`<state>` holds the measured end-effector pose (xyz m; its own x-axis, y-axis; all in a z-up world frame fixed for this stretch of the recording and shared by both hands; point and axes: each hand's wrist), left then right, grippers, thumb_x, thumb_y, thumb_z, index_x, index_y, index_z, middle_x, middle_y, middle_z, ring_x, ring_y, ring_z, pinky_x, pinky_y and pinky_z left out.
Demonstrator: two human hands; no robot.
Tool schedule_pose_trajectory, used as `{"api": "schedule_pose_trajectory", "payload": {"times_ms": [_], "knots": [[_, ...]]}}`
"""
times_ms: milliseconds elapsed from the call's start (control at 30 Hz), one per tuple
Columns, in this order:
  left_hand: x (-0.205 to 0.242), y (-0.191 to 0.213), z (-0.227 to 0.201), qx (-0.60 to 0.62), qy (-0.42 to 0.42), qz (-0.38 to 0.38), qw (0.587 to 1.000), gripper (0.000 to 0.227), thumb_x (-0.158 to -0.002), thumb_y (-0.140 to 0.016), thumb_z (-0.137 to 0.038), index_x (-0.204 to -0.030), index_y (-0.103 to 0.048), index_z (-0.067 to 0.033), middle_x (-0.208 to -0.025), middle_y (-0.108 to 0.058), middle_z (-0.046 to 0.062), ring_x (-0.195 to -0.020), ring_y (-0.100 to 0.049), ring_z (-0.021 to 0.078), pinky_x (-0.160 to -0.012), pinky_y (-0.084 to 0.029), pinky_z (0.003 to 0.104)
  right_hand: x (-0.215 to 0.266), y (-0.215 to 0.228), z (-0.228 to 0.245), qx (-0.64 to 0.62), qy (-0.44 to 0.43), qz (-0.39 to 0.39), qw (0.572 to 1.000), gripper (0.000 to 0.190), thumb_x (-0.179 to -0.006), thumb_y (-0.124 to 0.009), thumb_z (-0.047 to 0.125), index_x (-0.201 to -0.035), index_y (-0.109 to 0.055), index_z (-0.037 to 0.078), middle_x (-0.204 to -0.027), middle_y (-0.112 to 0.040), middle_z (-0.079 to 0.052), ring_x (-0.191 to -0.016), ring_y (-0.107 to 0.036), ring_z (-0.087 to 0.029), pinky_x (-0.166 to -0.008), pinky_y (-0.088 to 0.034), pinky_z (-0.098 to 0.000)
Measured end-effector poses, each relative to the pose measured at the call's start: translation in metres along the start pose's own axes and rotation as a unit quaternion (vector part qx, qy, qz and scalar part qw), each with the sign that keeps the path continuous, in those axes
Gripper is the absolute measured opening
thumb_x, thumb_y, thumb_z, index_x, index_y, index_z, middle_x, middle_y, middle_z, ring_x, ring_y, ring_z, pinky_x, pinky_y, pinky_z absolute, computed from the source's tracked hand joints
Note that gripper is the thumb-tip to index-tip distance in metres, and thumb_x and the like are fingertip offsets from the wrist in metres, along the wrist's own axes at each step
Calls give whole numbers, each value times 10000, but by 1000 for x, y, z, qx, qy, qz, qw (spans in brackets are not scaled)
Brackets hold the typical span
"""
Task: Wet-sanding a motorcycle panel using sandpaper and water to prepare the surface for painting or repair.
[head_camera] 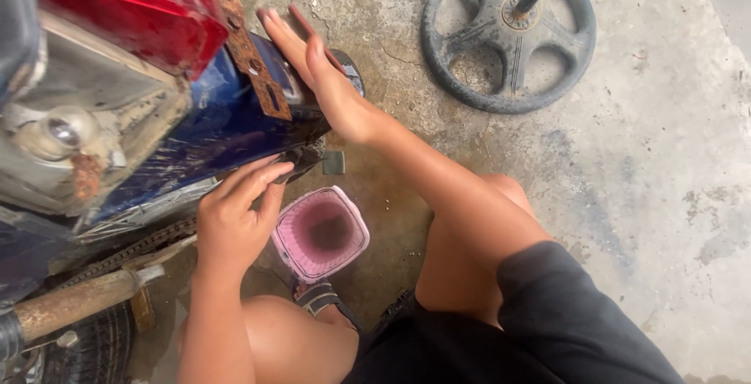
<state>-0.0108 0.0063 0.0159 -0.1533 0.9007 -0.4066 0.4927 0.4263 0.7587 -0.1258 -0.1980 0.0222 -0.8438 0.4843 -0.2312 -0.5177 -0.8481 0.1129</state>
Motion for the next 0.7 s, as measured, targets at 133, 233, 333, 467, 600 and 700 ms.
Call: {"api": "schedule_pose_trajectory", "payload": {"times_ms": [133, 233, 333, 467, 600, 700], "knots": [[1, 2, 2, -3, -7, 2, 1000, 228, -997, -622, -9, -1152, -748, -119, -1235, -738, 88, -1109, -727, 238, -919, -573, 355, 37, -2, 13, 69, -1, 20, 997, 866, -1030, 35, 709, -1664, -79, 130, -1773, -46, -97, -1680, -38, -285, -1383, -58, -476], [-2, -3, 5, 1, -2, -6, 1000, 235, -983, -649, -3, -1149, -762, -124, -1175, -753, 73, -1060, -735, 218, -915, -581, 349, 18, 1, 15, 123, -14, -3, 992, 863, -1023, 53, 699, -1662, -123, 146, -1766, -127, -115, -1654, 79, -340, -1358, -36, -545], [-3, -5, 13, -48, -20, -27, 998, 245, -978, -675, 28, -1143, -770, -128, -1015, -792, 12, -739, -675, 183, -625, -503, 337, 6, 0, 17, -88, -124, 1, 988, 1235, -713, -59, 930, -1626, -202, 111, -1737, 128, -212, -1611, 186, -321, -1252, 49, -577], [-1, 2, 9, 0, 18, 4, 1000, 213, -973, -679, -42, -1144, -755, -144, -1023, -792, -3, -792, -729, 191, -697, -531, 338, 25, -7, 29, 72, -84, -2, 994, 1069, -845, 83, 848, -1655, -104, 176, -1760, 43, -129, -1638, 121, -366, -1285, 55, -616], [5, 4, 13, 20, 159, 134, 978, 211, -948, -639, -143, -1096, -773, -209, -632, -683, 84, -516, -568, 243, -558, -415, 406, -17, -3, -16, -94, -142, -40, 985, 1240, -719, -60, 898, -1612, -260, 62, -1730, 79, -159, -1599, 124, -228, -1275, 118, -437], [22, -5, 26, 14, 271, 201, 941, 248, -996, -604, -194, -1181, -770, -193, -549, -644, 72, -411, -440, 199, -475, -338, 361, 35, -17, 20, 60, -82, -16, 995, 1121, -854, 94, 817, -1655, -110, 60, -1752, -9, -55, -1634, 144, -248, -1320, 153, -517]]}}
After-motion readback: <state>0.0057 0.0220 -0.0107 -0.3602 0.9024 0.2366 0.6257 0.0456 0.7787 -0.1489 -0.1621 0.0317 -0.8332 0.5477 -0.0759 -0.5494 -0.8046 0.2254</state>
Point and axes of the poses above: each hand's wrist, its own x-axis away from the middle knuckle, its own y-axis out of the back of the hand, z = x × y
